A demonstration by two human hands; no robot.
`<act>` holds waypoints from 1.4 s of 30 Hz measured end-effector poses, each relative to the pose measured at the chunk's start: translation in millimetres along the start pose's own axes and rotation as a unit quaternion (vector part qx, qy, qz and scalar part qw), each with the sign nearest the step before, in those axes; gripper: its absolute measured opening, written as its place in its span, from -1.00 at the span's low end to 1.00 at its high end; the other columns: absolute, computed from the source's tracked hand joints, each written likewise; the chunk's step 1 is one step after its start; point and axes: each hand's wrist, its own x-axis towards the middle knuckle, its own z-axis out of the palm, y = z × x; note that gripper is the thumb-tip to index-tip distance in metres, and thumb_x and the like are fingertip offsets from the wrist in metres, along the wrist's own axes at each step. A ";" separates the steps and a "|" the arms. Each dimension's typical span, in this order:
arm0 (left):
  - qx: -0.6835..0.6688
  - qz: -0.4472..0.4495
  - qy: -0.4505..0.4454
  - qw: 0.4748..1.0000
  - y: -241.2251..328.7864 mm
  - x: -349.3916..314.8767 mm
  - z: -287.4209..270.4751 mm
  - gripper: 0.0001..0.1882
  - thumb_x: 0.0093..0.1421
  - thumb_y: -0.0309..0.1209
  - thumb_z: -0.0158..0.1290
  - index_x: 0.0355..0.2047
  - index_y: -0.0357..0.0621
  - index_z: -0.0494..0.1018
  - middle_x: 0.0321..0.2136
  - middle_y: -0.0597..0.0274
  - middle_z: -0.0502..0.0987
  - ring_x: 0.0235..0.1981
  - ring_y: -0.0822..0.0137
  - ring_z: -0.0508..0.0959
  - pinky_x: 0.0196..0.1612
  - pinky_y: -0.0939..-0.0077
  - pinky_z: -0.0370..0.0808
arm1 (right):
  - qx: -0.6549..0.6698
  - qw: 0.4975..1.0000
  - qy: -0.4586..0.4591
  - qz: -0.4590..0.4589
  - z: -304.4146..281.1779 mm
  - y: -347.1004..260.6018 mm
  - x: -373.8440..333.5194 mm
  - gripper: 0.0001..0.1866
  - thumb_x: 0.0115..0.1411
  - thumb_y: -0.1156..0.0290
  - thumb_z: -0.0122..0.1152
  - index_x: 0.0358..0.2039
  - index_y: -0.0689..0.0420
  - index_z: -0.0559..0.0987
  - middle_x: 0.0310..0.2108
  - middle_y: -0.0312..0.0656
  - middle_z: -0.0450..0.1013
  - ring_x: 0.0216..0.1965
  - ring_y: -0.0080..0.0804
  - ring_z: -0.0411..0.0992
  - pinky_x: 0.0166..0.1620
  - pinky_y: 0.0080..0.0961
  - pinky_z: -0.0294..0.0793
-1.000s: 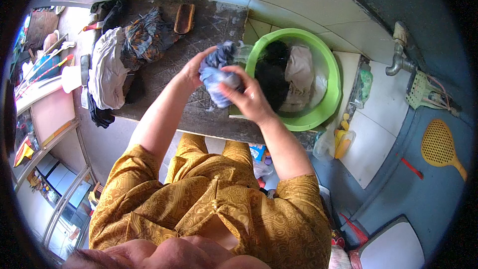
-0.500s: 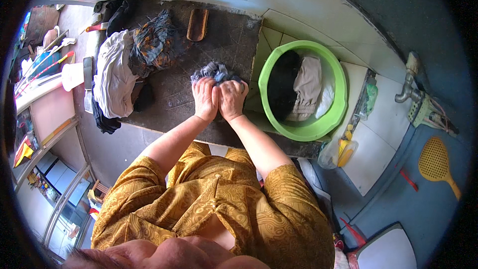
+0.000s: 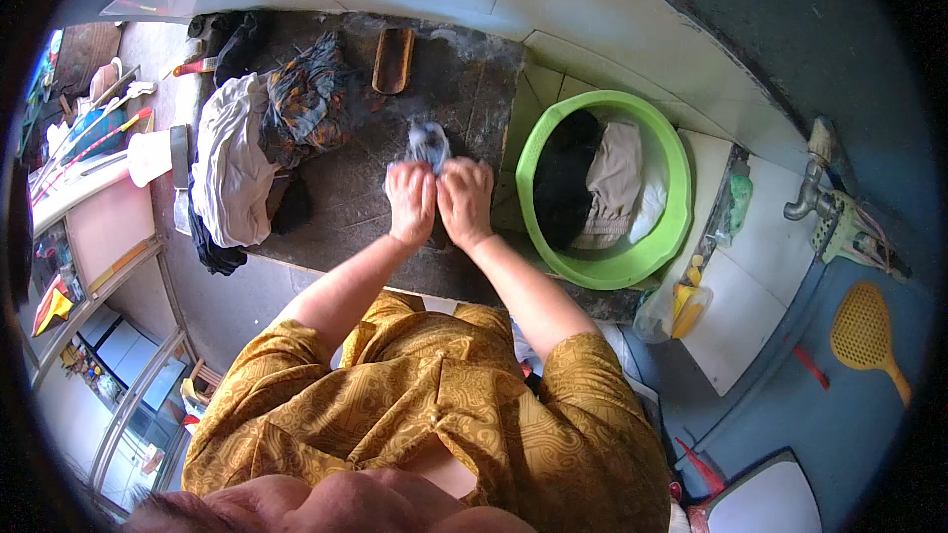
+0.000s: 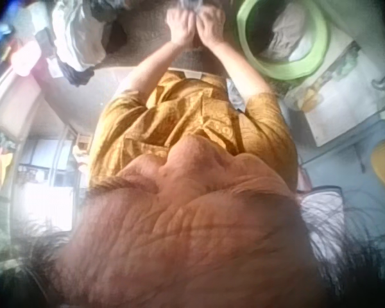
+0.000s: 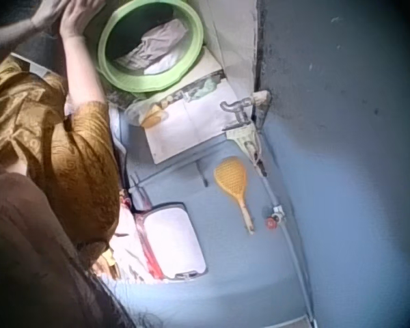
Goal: The person washes several items of clothing by hand, including a pair of dark pants, a blue-patterned garment, a white t-shirt, and a floral dress. Using a brush and soap, the person scrubs different parts of each garment on a concrete surface, wrings them out, and places them in a green basin of water.
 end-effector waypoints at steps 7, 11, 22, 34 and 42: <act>0.026 -0.019 0.047 0.998 -4.7 108.6 15.0 -0.75 0.31 -0.24 -0.09 -0.28 -0.09 0.52 -0.16 0.12 0.51 -0.02 0.04 0.43 0.11 0.12 0.25 | -0.124 0.988 0.048 0.081 25.8 25.0 92.5 -0.86 0.23 0.23 0.11 -0.35 -0.02 0.55 -0.23 -0.32 0.50 0.00 -0.31 0.40 0.20 -0.04 0.14; 0.127 -0.017 0.014 0.992 -0.7 86.9 10.1 -0.70 0.33 -0.19 -0.14 -0.19 -0.03 0.54 -0.01 0.17 0.47 0.15 0.14 0.36 0.26 0.00 0.10 | -0.130 0.988 0.024 0.085 20.0 27.6 77.1 -0.84 0.22 0.16 0.17 -0.27 -0.09 0.58 -0.02 -0.32 0.45 0.17 -0.15 0.28 0.32 0.15 -0.08; 0.068 -0.005 0.009 0.998 -2.8 69.2 9.7 -0.80 0.27 -0.27 -0.05 -0.38 -0.09 0.47 -0.27 0.10 0.50 -0.05 0.04 0.45 0.23 0.02 0.18 | -0.138 0.988 0.032 0.066 23.9 23.0 60.1 -0.83 0.22 0.20 0.12 -0.35 -0.01 0.58 -0.13 -0.34 0.49 0.04 -0.27 0.35 0.17 -0.09 0.15; -0.001 0.028 0.036 0.999 -3.8 -44.4 14.3 -0.82 0.26 -0.32 -0.05 -0.23 -0.07 0.49 -0.15 0.07 0.47 0.05 -0.02 0.40 0.27 -0.22 0.05 | -0.007 0.998 0.056 -0.023 22.5 5.1 -47.2 -0.87 0.15 0.28 0.20 -0.42 0.05 0.54 -0.18 -0.20 0.47 0.03 -0.15 0.37 0.24 0.04 0.15; 0.125 -0.100 0.078 0.984 -5.2 69.4 15.9 -0.74 0.26 -0.14 -0.02 -0.24 0.10 0.61 0.11 0.15 0.43 0.25 0.05 0.27 0.29 -0.36 -0.04 | -0.102 0.973 0.133 0.161 27.2 7.4 60.6 -0.47 0.04 0.00 0.34 0.01 -0.11 0.49 0.19 -0.17 0.29 0.29 -0.10 0.16 0.28 0.33 -0.16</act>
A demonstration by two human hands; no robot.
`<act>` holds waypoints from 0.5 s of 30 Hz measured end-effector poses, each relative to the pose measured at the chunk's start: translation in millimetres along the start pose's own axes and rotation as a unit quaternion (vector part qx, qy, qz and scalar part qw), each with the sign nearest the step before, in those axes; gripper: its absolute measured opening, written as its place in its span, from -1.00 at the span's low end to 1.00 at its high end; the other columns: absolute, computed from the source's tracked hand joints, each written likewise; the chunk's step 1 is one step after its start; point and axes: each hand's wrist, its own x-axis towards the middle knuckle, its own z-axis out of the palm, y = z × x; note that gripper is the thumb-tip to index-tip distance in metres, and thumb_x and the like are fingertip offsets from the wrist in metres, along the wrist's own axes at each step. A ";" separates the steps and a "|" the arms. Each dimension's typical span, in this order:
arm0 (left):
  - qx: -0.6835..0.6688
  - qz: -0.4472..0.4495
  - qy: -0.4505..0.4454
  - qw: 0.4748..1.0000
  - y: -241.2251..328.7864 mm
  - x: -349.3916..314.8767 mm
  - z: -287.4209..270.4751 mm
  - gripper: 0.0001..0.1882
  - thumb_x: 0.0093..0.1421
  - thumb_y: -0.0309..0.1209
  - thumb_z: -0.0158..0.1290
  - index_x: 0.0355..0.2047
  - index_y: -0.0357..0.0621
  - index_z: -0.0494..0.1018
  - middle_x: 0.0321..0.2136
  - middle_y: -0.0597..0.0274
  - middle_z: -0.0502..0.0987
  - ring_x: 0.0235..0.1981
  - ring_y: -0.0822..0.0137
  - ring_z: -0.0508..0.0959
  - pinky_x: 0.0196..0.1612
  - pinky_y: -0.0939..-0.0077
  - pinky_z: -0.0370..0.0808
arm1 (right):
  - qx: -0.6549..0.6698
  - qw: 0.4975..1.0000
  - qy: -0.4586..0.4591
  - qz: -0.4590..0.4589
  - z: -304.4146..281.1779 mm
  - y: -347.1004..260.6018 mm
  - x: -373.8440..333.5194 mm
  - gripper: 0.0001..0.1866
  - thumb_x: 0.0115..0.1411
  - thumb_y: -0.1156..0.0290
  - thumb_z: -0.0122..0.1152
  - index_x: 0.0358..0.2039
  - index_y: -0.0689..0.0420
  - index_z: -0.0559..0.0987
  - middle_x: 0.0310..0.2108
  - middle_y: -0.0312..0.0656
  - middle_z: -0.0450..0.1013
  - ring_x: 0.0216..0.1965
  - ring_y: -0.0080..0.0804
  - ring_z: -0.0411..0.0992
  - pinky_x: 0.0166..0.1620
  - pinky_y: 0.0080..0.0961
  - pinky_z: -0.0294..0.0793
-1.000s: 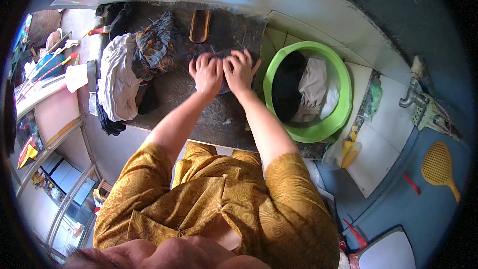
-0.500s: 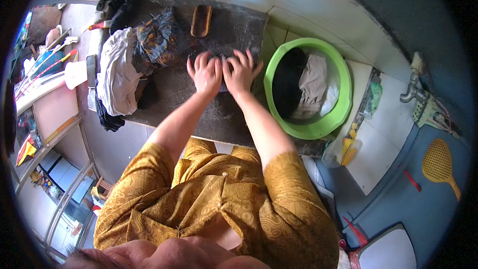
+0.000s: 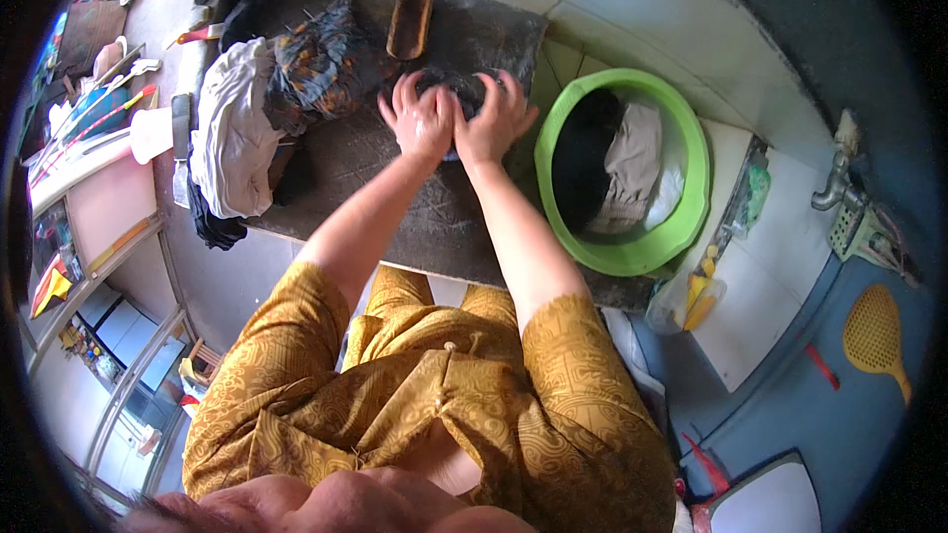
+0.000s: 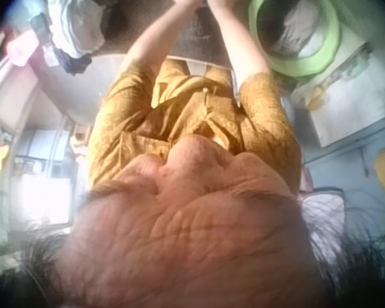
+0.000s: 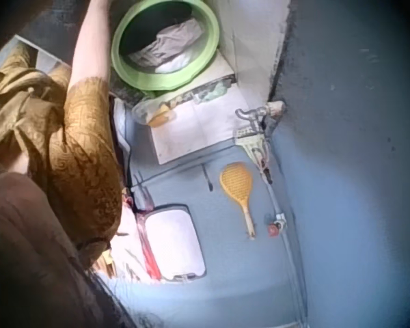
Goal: The person washes several items of clothing by hand, including a pair of dark pants, a blue-patterned garment, a white t-shirt, and a floral dress. Using a brush and soap, the person scrubs different parts of each garment on a concrete surface, wrings them out, and places them in a green basin of water.
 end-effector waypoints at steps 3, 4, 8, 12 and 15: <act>-0.041 -0.071 -0.048 0.995 21.2 -42.3 -21.5 -0.74 0.27 -0.20 -0.05 -0.16 0.07 0.57 0.24 0.00 0.27 0.34 -0.12 0.10 0.33 -0.33 -0.09 | 0.003 0.988 -0.040 0.149 -19.4 8.8 -45.2 -0.30 0.06 0.03 0.39 0.15 0.01 0.35 0.33 0.12 0.05 0.37 0.13 -0.03 0.32 0.24 -0.18; -0.122 -0.053 -0.025 0.991 13.9 -59.0 -24.8 -0.75 0.27 -0.26 -0.06 -0.16 0.02 0.56 0.23 -0.01 0.28 0.34 -0.13 0.10 0.34 -0.26 -0.06 | 0.116 0.983 -0.033 0.139 -26.0 4.4 -62.3 -0.33 0.06 0.11 0.41 0.12 0.05 0.36 0.33 0.15 0.03 0.37 0.15 -0.03 0.33 0.18 -0.15; -0.272 0.045 -0.013 0.961 -5.2 -94.7 -23.9 -0.84 0.19 -0.40 -0.04 -0.30 -0.14 0.52 -0.05 0.05 0.48 0.21 -0.10 0.30 0.33 -0.05 0.10 | 0.300 0.950 -0.039 0.075 -45.6 -15.3 -99.5 -0.74 0.16 0.42 0.32 -0.26 0.17 0.40 0.15 0.12 0.26 0.22 0.08 0.23 0.24 -0.08 0.20; -0.251 0.056 0.004 0.966 -0.1 -69.8 -13.3 -0.88 0.00 -0.44 0.00 -0.46 -0.18 0.47 -0.32 0.04 0.52 -0.05 -0.07 0.46 0.22 -0.03 0.26 | 0.309 0.943 -0.038 0.120 -26.5 -8.1 -70.8 -0.71 0.34 0.39 0.14 -0.52 0.22 0.39 -0.37 -0.18 0.45 -0.31 -0.36 0.42 -0.20 -0.38 0.40; -0.247 0.059 -0.009 0.967 -2.7 -56.2 -9.4 -0.89 -0.09 -0.43 -0.01 -0.54 -0.20 0.43 -0.37 0.07 0.50 -0.18 -0.03 0.46 0.10 0.04 0.33 | 0.304 0.938 -0.072 0.150 -20.1 -1.1 -48.5 -0.63 0.36 0.40 0.07 -0.60 0.27 0.39 -0.57 -0.21 0.39 -0.53 -0.43 0.33 -0.41 -0.38 0.31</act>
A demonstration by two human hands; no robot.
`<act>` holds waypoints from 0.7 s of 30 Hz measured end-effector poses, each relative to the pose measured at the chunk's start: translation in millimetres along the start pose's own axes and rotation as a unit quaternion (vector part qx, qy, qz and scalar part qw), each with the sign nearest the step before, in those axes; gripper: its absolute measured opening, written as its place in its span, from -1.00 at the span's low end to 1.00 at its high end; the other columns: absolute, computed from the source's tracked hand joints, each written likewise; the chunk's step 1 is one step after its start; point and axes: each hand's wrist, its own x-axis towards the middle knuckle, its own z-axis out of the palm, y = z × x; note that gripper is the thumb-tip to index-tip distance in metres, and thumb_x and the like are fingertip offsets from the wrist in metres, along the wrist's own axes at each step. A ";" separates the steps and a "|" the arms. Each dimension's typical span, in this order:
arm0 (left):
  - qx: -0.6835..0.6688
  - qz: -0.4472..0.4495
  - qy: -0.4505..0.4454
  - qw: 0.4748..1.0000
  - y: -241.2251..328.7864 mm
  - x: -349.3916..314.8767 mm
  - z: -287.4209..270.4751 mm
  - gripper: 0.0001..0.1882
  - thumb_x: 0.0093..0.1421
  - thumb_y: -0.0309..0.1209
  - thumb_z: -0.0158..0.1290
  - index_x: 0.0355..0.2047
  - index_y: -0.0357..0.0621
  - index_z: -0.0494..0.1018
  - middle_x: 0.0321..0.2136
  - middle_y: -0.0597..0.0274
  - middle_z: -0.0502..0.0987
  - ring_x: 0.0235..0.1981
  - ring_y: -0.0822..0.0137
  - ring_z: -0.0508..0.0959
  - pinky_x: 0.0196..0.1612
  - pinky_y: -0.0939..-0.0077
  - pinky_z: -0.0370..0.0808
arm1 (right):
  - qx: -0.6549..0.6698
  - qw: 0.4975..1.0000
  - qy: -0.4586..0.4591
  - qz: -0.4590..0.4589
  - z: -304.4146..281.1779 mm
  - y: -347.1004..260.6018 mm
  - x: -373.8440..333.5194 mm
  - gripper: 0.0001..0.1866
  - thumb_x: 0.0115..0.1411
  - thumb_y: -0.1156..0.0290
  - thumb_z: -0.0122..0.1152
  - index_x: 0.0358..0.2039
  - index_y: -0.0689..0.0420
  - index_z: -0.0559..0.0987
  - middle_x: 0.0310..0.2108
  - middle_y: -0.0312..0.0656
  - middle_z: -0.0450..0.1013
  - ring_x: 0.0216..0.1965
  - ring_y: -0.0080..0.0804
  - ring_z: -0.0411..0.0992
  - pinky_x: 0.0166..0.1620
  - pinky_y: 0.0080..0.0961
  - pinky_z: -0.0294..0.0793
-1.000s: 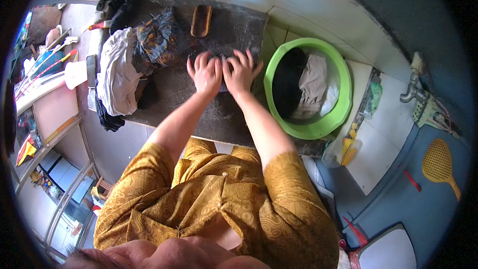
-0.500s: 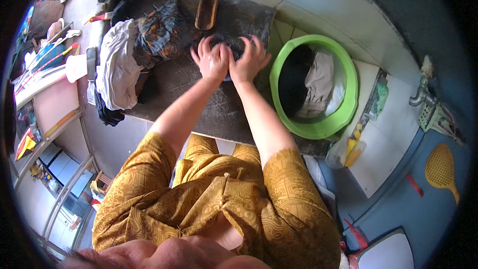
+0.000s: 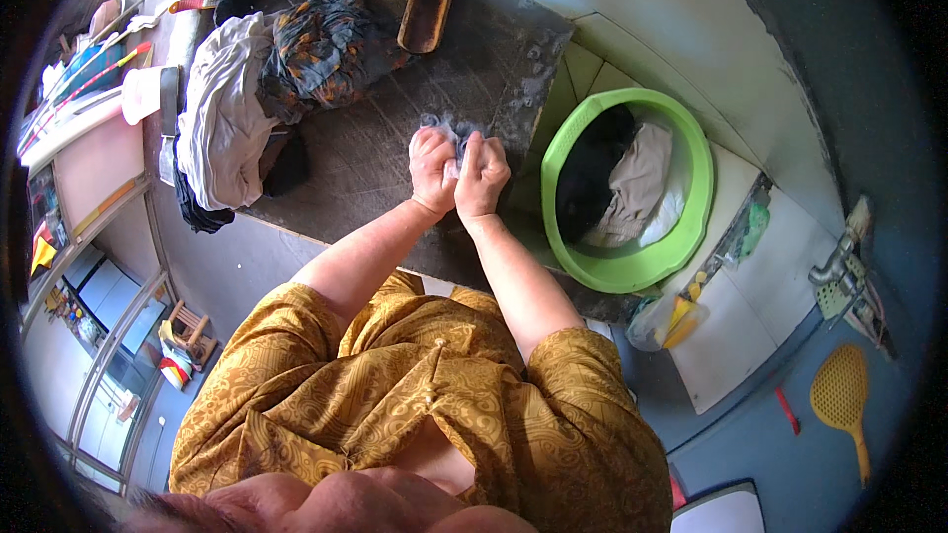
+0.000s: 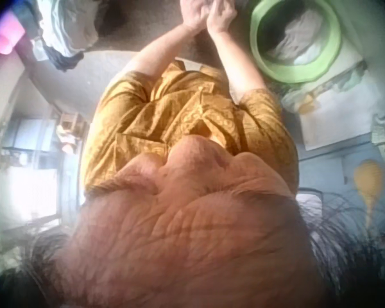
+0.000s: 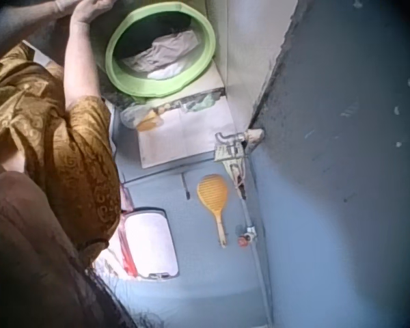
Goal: The person washes several items of clothing by hand, including a pair of dark pants, a blue-patterned garment, a white t-shirt, and a floral dress. Using a brush and soap, the person scrubs different parts of each garment on a concrete surface, wrings them out, and places them in a green basin of water.
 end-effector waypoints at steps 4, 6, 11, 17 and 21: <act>0.006 0.003 -0.013 1.000 -0.3 14.9 -0.2 -0.89 -0.07 -0.40 -0.01 -0.58 -0.17 0.42 -0.43 0.13 0.51 -0.21 0.04 0.49 -0.02 0.18 0.33 | -0.061 0.996 -0.043 -0.044 3.4 3.6 23.1 -0.70 0.28 0.46 0.06 -0.61 0.27 0.40 -0.59 0.00 0.35 -0.50 -0.06 0.38 -0.41 -0.23 0.35; 0.022 -0.009 -0.056 0.998 -2.1 19.8 -0.8 -0.89 -0.03 -0.40 -0.02 -0.56 -0.13 0.46 -0.46 0.20 0.52 -0.23 0.10 0.51 -0.01 0.20 0.32 | -0.085 0.989 -0.085 -0.088 4.4 2.5 33.5 -0.71 0.25 0.45 0.07 -0.63 0.24 0.40 -0.60 0.00 0.36 -0.51 0.01 0.39 -0.43 -0.18 0.35; 0.064 -0.006 -0.094 0.993 -1.6 30.5 0.1 -0.87 0.01 -0.39 -0.03 -0.51 -0.08 0.52 -0.48 0.24 0.54 -0.28 0.15 0.52 -0.06 0.20 0.33 | -0.163 0.971 -0.132 -0.119 2.9 2.7 53.3 -0.64 0.27 0.34 0.10 -0.66 0.17 0.40 -0.57 -0.03 0.41 -0.52 0.06 0.42 -0.46 -0.15 0.37; 0.104 0.027 -0.136 0.985 2.7 40.0 -1.7 -0.80 0.08 -0.33 -0.04 -0.37 -0.06 0.55 -0.42 0.29 0.57 -0.26 0.17 0.50 -0.08 0.20 0.31 | -0.186 0.960 -0.134 -0.164 -2.7 -9.6 58.0 -0.65 0.31 0.22 0.11 -0.57 0.12 0.41 -0.57 -0.04 0.44 -0.49 0.07 0.45 -0.47 -0.12 0.39; 0.056 0.059 -0.149 0.985 -8.2 51.8 -37.6 -0.86 0.06 -0.31 0.07 -0.43 -0.06 0.54 -0.31 0.19 0.57 -0.13 0.10 0.51 0.02 0.20 0.32 | -0.157 0.925 -0.205 -0.279 -27.8 -34.0 37.1 -0.64 0.15 0.12 0.31 -0.14 -0.01 0.45 -0.25 -0.02 0.42 -0.24 0.04 0.46 -0.19 -0.13 0.46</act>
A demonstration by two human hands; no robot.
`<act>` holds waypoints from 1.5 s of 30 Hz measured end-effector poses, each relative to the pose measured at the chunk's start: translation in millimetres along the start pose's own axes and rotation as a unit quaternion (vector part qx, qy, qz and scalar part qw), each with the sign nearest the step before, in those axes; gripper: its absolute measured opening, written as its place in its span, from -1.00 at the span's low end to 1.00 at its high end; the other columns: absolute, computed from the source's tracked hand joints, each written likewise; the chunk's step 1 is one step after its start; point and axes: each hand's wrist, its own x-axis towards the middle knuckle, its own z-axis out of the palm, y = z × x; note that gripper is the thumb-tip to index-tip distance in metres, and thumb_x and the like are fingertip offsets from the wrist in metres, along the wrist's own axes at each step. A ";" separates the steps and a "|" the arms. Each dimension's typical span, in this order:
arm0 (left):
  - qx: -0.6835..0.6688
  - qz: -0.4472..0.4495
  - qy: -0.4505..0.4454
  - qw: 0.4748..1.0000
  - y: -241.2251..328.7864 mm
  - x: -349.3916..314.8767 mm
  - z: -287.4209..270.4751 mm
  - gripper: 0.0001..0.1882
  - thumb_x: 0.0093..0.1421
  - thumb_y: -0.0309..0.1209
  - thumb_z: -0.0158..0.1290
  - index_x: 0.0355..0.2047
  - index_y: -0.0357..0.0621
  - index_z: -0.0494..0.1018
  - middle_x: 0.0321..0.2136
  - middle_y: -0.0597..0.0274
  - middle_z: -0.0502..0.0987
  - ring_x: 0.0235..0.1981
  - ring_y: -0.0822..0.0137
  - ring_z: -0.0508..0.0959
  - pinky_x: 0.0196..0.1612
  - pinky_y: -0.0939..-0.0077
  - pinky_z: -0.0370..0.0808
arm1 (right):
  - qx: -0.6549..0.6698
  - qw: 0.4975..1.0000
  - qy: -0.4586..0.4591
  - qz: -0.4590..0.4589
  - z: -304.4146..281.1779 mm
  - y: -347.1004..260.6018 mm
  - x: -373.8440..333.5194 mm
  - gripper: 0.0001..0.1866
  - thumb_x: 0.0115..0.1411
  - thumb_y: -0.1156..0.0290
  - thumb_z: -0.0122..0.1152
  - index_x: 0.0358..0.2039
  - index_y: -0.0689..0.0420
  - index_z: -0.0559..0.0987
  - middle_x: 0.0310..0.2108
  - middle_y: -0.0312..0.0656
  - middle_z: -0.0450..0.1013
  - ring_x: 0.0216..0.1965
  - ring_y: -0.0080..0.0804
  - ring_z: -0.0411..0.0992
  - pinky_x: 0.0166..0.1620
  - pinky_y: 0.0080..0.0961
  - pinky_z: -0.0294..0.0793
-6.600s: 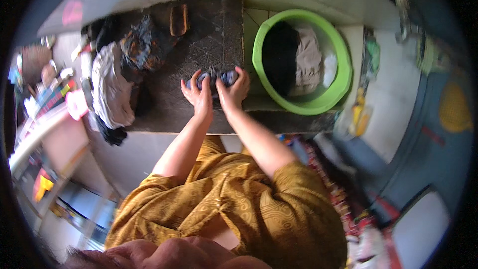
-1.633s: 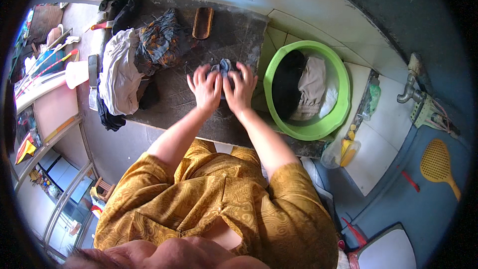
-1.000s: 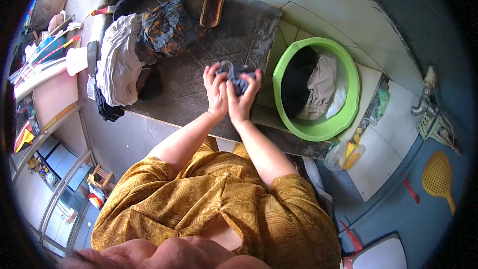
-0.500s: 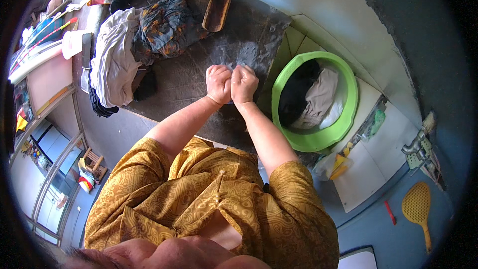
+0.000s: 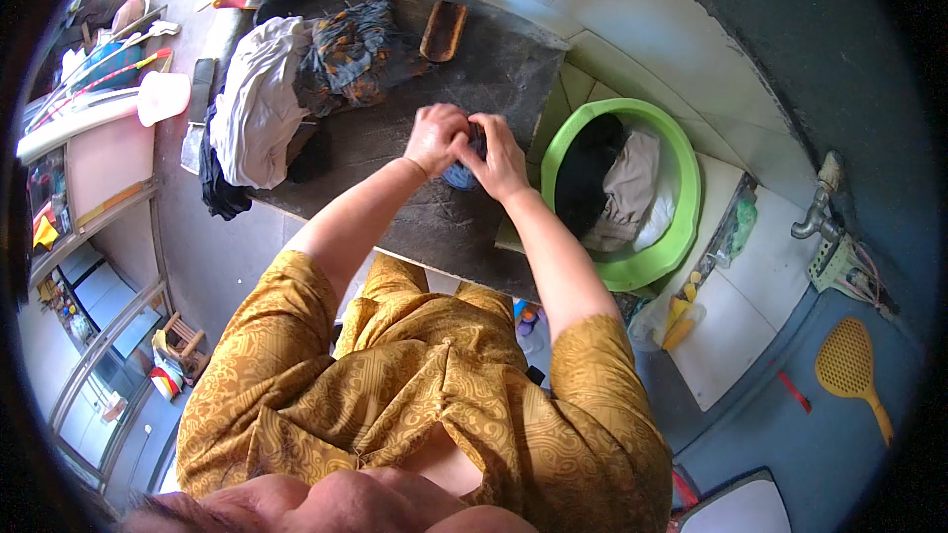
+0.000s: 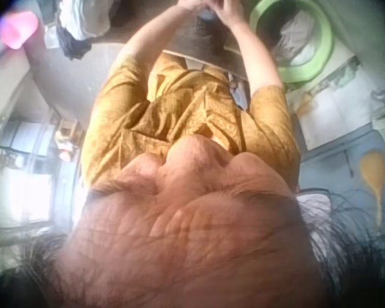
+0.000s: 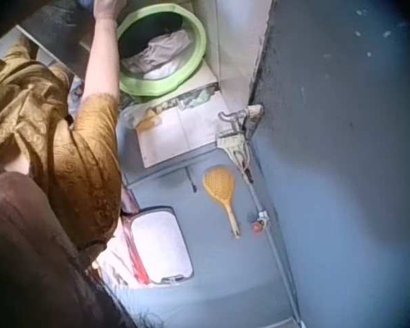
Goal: The person washes several items of clothing by hand, including a pair of dark pants, a blue-patterned garment, a white t-shirt, and a floral dress. Using a brush and soap, the person scrubs different parts of each garment on a concrete surface, wrings them out, and places them in a green basin of water.
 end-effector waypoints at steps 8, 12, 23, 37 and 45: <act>0.387 -0.213 -0.060 0.895 -39.3 29.9 -126.9 -0.02 -0.08 -0.29 0.32 0.33 0.64 0.12 0.46 -0.02 -0.29 0.42 -0.19 -0.13 0.20 -0.36 0.12 | 0.056 0.987 -0.027 0.147 -43.5 -26.4 -68.7 -0.51 -0.05 0.41 0.40 -0.05 0.15 0.54 -0.23 -0.01 0.53 -0.17 -0.12 0.54 -0.06 -0.33 0.51; 0.352 -0.143 -0.041 0.924 -88.6 47.2 -155.6 -0.29 -0.06 -0.39 0.29 0.12 0.41 0.32 0.23 -0.01 0.15 0.10 -0.10 0.38 0.03 -0.06 0.39 | 0.083 0.960 0.075 0.258 -87.8 -39.7 -81.5 -0.72 0.06 0.51 0.28 -0.17 0.26 0.58 -0.31 -0.18 0.55 -0.26 -0.48 0.49 -0.13 -0.52 0.47; 0.368 -0.203 -0.169 0.892 -96.2 37.4 -263.3 0.26 -0.23 -0.14 0.41 0.43 0.38 -0.12 0.41 -0.13 -0.07 0.38 -0.29 0.02 0.32 -0.23 0.14 | -0.354 0.812 0.106 0.452 -82.9 50.9 -122.2 -0.40 0.12 0.33 0.30 0.17 0.13 0.37 0.13 0.11 0.33 0.19 0.08 0.25 0.26 -0.11 0.18; -0.074 0.117 0.196 0.971 67.5 -61.0 -314.0 -0.76 -0.34 -0.71 -0.06 -0.57 -0.19 0.41 -0.63 0.20 0.33 -0.57 0.14 0.35 -0.49 0.29 0.28 | -0.427 0.879 -0.214 -0.003 101.1 -17.4 208.8 -0.12 0.15 0.59 0.11 0.42 -0.29 0.05 0.41 -0.42 0.05 0.44 -0.27 -0.05 0.34 0.16 0.06; 0.089 -0.055 -0.332 0.937 24.9 -84.8 -193.6 -0.43 0.07 -0.18 0.28 0.10 0.01 0.42 0.08 -0.02 0.37 0.10 0.00 0.41 0.15 0.18 0.34 | -0.178 0.937 -0.088 0.286 33.2 51.8 108.0 -0.43 0.16 0.24 0.20 0.21 -0.07 0.37 0.11 0.01 0.38 0.04 -0.11 0.44 0.16 -0.20 0.37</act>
